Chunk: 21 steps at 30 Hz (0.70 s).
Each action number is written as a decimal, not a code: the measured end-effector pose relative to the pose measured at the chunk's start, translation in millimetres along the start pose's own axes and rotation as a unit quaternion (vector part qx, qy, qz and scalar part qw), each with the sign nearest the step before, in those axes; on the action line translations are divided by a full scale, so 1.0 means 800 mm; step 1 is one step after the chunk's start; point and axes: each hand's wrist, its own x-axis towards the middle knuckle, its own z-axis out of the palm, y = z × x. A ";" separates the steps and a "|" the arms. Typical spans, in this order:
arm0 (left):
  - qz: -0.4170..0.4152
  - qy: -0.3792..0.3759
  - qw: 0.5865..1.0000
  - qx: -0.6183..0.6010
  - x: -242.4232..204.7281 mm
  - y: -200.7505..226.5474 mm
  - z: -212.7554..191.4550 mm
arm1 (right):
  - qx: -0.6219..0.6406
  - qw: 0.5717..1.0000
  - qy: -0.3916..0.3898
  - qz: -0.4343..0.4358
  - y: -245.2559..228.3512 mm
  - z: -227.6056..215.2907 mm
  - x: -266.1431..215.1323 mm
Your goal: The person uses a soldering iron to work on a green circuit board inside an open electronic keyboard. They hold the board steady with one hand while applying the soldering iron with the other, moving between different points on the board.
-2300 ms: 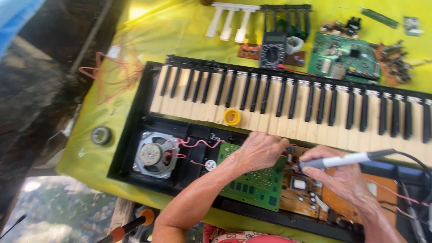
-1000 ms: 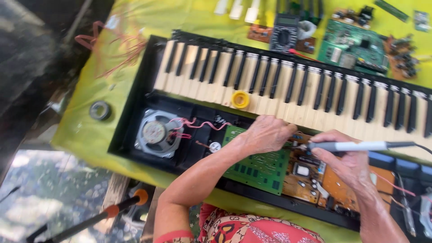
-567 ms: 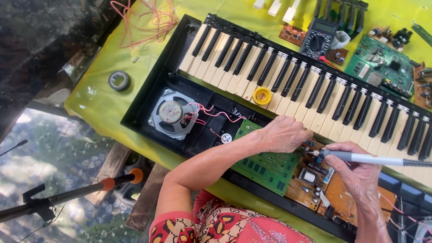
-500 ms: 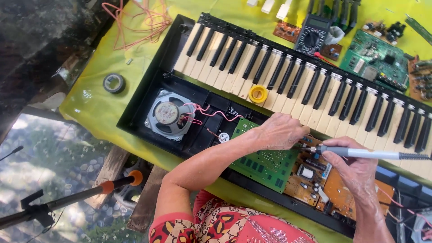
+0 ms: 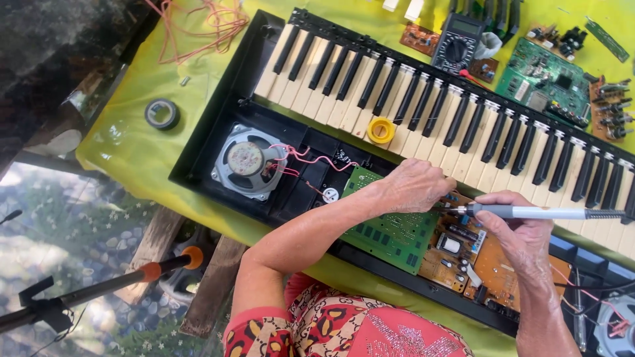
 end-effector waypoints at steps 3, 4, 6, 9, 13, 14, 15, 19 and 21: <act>0.009 -0.004 1.000 0.007 0.001 -0.005 0.013 | 0.004 1.000 0.000 0.003 0.006 0.000 -0.001; 0.013 -0.008 1.000 0.013 0.003 -0.006 0.019 | 0.005 1.000 -0.001 -0.004 0.009 -0.001 -0.001; 0.009 -0.010 1.000 0.015 0.001 -0.005 0.018 | 0.014 1.000 -0.005 -0.006 0.007 0.001 -0.001; 0.015 -0.005 1.000 0.017 0.000 -0.005 0.019 | 0.013 1.000 -0.004 -0.011 0.008 -0.001 -0.001; 0.013 0.000 1.000 0.017 0.001 -0.003 0.012 | -0.007 1.000 -0.009 -0.021 0.001 -0.001 0.000; 0.016 -0.001 1.000 0.016 0.001 -0.002 0.013 | -0.008 1.000 -0.006 -0.019 0.002 -0.002 -0.001; 0.014 0.001 1.000 0.019 0.001 -0.003 0.013 | -0.008 1.000 -0.009 -0.021 0.002 -0.003 0.000; 0.004 0.009 1.000 0.015 0.001 0.000 0.005 | -0.001 1.000 -0.009 -0.013 -0.002 -0.001 0.000; 0.002 0.012 1.000 0.006 -0.001 0.003 -0.002 | 0.004 1.000 -0.005 -0.020 0.004 -0.002 0.003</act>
